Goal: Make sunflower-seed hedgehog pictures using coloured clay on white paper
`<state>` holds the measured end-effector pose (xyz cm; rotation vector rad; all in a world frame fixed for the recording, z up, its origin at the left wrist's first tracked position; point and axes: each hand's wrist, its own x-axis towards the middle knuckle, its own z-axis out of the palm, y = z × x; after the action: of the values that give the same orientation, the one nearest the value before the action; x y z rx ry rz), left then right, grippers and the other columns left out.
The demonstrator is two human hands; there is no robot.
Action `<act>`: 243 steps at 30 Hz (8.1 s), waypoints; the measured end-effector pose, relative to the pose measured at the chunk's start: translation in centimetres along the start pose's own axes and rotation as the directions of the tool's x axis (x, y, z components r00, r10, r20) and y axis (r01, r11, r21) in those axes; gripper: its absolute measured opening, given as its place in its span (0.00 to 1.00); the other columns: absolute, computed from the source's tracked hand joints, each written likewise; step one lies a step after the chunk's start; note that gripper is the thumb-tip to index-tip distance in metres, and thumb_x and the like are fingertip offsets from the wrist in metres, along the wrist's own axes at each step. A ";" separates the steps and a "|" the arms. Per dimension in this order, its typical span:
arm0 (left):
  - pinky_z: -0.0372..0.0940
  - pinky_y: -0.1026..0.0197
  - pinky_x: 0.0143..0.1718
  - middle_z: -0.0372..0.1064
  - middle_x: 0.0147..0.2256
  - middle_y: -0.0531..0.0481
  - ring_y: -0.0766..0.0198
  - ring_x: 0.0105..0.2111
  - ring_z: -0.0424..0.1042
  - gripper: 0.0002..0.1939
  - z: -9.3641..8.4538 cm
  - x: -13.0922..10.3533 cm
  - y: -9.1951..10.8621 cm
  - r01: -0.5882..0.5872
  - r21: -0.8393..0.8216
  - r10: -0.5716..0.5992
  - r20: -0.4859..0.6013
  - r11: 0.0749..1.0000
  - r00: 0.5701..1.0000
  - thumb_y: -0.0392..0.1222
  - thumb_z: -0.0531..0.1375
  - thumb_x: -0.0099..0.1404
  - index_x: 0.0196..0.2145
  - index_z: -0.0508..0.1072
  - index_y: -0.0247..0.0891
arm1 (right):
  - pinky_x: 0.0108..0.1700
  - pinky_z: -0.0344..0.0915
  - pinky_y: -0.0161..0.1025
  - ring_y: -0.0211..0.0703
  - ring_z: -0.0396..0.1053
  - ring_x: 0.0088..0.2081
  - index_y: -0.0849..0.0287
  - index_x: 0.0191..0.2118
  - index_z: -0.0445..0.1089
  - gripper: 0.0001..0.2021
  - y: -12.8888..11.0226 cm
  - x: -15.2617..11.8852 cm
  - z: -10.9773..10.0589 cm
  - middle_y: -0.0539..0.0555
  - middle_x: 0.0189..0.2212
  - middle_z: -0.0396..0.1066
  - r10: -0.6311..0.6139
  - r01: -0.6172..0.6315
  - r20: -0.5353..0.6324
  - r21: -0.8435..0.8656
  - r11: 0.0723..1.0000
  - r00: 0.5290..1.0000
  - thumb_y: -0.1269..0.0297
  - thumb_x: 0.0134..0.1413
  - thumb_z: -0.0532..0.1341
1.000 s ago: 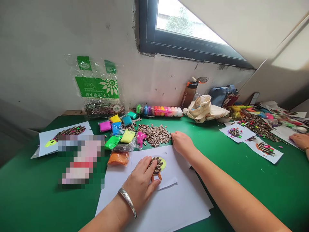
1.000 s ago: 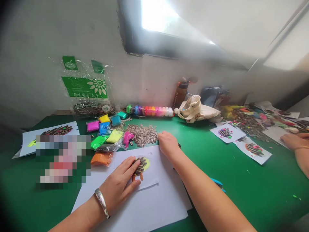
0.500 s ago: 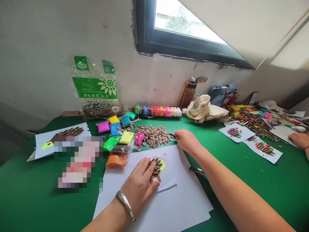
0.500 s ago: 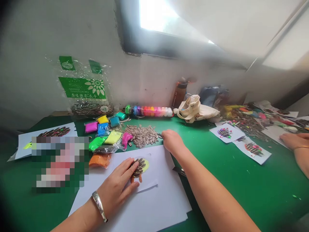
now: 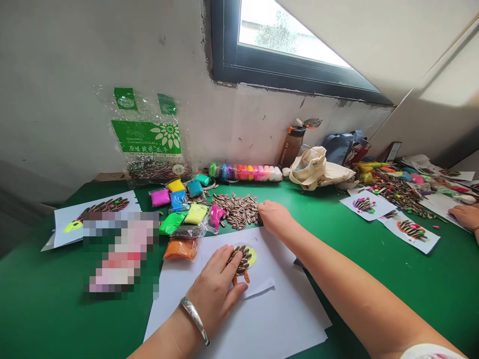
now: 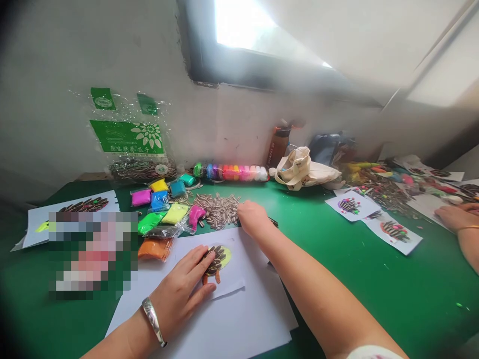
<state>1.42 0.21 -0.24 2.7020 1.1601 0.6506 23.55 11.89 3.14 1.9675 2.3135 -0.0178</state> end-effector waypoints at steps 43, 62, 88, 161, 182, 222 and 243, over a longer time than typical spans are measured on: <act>0.63 0.43 0.53 0.58 0.57 0.34 0.44 0.59 0.54 0.20 -0.3 -0.1 0.6 -0.067 -0.008 0.067 0.048 0.998 0.997 0.38 0.55 0.63 0.53 0.68 0.33 | 0.24 0.54 0.30 0.34 0.60 0.22 0.58 0.24 0.67 0.08 -3.8 -9.5 2.2 0.46 0.19 0.65 0.039 -0.022 0.000 0.826 0.563 0.999 0.71 0.46 0.52; 0.63 0.44 0.53 0.61 0.57 0.37 0.45 0.58 0.56 0.21 0.1 -0.1 0.5 -0.054 -0.025 0.054 0.012 0.998 0.998 0.40 0.57 0.62 0.53 0.68 0.36 | 0.30 0.56 0.32 0.37 0.64 0.28 0.58 0.29 0.71 0.09 -3.1 -10.6 2.2 0.49 0.25 0.70 0.001 0.085 -0.116 0.732 0.676 0.993 0.72 0.51 0.53; 0.63 0.44 0.53 0.59 0.57 0.37 0.44 0.58 0.56 0.22 0.1 0.0 0.6 -0.057 0.037 0.056 0.049 0.998 0.997 0.41 0.56 0.63 0.54 0.67 0.35 | 0.34 0.54 0.32 0.37 0.64 0.32 0.59 0.28 0.65 0.08 -4.0 -11.0 2.7 0.51 0.28 0.67 -0.048 0.095 -0.099 0.555 0.826 0.994 0.72 0.56 0.53; 0.60 0.39 0.54 0.60 0.57 0.35 0.41 0.59 0.55 0.32 0.0 1.0 1.3 -0.004 0.019 0.002 0.110 1.000 0.994 0.50 0.59 0.61 0.57 0.62 0.28 | 0.29 0.55 0.30 0.36 0.63 0.26 0.59 0.23 0.68 0.10 -4.0 -7.0 2.5 0.48 0.22 0.69 0.026 0.115 -0.181 0.723 0.681 0.983 0.72 0.48 0.52; 0.56 0.39 0.57 0.57 0.59 0.39 0.45 0.60 0.53 0.33 -0.2 1.0 1.7 0.040 -0.028 -0.036 0.119 0.999 0.992 0.50 0.59 0.60 0.60 0.58 0.36 | 0.32 0.57 0.30 0.36 0.64 0.29 0.59 0.25 0.72 0.10 -3.3 -8.0 2.2 0.50 0.24 0.69 -0.049 0.176 -0.216 0.621 0.764 0.975 0.73 0.51 0.54; 0.61 0.45 0.55 0.63 0.54 0.36 0.48 0.58 0.57 0.20 -1.0 0.6 0.3 -0.039 -0.084 0.027 -0.139 0.996 0.990 0.42 0.53 0.66 0.53 0.66 0.31 | 0.37 0.61 0.36 0.46 0.70 0.37 0.63 0.41 0.68 0.11 -1.8 -1.4 -0.4 0.61 0.35 0.71 -0.038 0.039 0.020 -0.033 0.999 0.999 0.77 0.53 0.54; 0.60 0.40 0.55 0.61 0.55 0.36 0.45 0.58 0.56 0.21 -0.6 0.6 0.3 -0.055 0.017 0.055 -0.040 0.998 0.998 0.43 0.52 0.67 0.54 0.65 0.31 | 0.34 0.61 0.31 0.37 0.68 0.30 0.57 0.38 0.73 0.15 -0.4 -6.2 0.8 0.51 0.30 0.71 0.096 -0.001 -0.191 0.442 0.897 0.977 0.71 0.51 0.49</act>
<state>1.70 0.40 0.54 2.7551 1.1081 0.7097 24.18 5.65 2.82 2.3338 2.5704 -0.3849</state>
